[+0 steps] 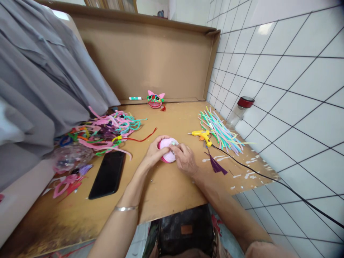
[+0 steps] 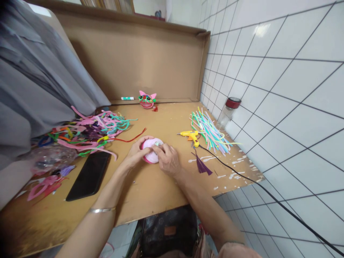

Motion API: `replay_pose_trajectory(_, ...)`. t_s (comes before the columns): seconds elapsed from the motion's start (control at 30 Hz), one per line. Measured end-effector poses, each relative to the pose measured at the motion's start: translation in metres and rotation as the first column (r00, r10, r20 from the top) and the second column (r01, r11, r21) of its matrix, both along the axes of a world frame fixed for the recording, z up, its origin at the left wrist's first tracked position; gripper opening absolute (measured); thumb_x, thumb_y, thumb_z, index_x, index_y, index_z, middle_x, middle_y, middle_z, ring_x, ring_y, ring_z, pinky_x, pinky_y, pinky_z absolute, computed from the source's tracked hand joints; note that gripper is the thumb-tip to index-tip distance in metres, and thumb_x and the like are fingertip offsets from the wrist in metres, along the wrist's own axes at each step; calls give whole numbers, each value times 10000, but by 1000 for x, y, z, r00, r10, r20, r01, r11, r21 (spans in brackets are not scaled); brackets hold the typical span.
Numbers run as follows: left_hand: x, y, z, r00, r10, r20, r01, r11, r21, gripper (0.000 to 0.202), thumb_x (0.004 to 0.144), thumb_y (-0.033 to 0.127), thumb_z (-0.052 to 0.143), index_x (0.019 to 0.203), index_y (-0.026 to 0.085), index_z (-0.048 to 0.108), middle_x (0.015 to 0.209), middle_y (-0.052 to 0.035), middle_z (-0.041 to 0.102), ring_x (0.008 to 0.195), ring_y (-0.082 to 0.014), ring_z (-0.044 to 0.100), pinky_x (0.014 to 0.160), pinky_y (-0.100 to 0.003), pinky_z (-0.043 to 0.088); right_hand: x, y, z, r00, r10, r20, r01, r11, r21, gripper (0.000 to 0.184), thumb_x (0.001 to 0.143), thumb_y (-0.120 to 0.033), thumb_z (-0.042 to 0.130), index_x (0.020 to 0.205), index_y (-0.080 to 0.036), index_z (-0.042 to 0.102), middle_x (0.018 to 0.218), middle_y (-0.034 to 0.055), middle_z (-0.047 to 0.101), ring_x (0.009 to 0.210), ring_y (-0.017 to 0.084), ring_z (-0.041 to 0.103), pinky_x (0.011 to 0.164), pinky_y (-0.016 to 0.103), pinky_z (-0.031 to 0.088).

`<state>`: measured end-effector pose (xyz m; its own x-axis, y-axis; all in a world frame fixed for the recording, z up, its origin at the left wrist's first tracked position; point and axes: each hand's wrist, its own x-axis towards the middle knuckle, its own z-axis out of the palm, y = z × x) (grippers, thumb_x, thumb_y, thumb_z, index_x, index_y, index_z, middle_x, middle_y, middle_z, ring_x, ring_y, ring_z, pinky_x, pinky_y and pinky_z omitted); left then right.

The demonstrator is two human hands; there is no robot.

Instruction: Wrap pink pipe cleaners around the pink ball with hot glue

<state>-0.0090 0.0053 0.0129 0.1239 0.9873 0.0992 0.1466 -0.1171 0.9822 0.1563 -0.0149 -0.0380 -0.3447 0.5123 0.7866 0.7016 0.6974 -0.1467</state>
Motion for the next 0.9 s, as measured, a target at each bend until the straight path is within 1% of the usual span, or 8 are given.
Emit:
replay_pose_trajectory(0.3, 0, 2, -2, 1000, -19, 18, 19, 1000, -17, 565, 548, 328, 634, 1081, 146, 595, 993, -56, 649, 905, -222, 604, 842, -329, 510, -1, -1, 2, 1000, -10, 19, 11, 1000, -21, 408, 952, -147, 368, 1286, -172, 601, 931, 92, 580, 815, 195, 547, 729, 313, 465)
replay_pose_trajectory(0.53, -1, 3, -2, 1000, -19, 9, 19, 1000, -20, 568, 551, 339, 631, 1082, 139, 596, 984, -59, 649, 893, -222, 607, 839, -333, 514, -1, 0, -1, 1000, -12, 4, 12, 999, -53, 416, 964, -169, 367, 1315, -195, 588, 934, 87, 575, 820, 195, 548, 742, 317, 474)
replay_pose_trajectory(0.63, -1, 2, -1, 1000, -13, -8, 13, 1000, -18, 576, 554, 355, 625, 1087, 140, 594, 985, -63, 653, 902, -233, 610, 845, -346, 519, -1, 0, -1, 1000, -7, 6, 7, 998, -61, 424, 956, -162, 373, 1321, -196, 586, 918, 81, 568, 809, 194, 541, 743, 318, 472)
replay_pose_trajectory(0.77, 0, 0, 4, 1000, -9, -30, 8, 1000, -17, 576, 539, 362, 609, 1069, 138, 594, 992, -72, 653, 932, -248, 607, 869, -361, 521, -1, -1, 1, 1000, -21, 10, 21, 1000, -16, 410, 958, -154, 371, 1293, -178, 606, 917, 85, 574, 801, 192, 538, 727, 310, 461)
replay_pose_trajectory(0.9, 0, 0, 6, 999, -7, -48, 6, 1000, -15, 576, 537, 365, 615, 1070, 146, 595, 1016, -74, 656, 956, -254, 611, 904, -371, 518, -1, -4, 3, 999, -50, 22, 51, 998, -27, 394, 965, -161, 372, 1281, -185, 605, 927, 88, 591, 794, 195, 533, 721, 319, 454)
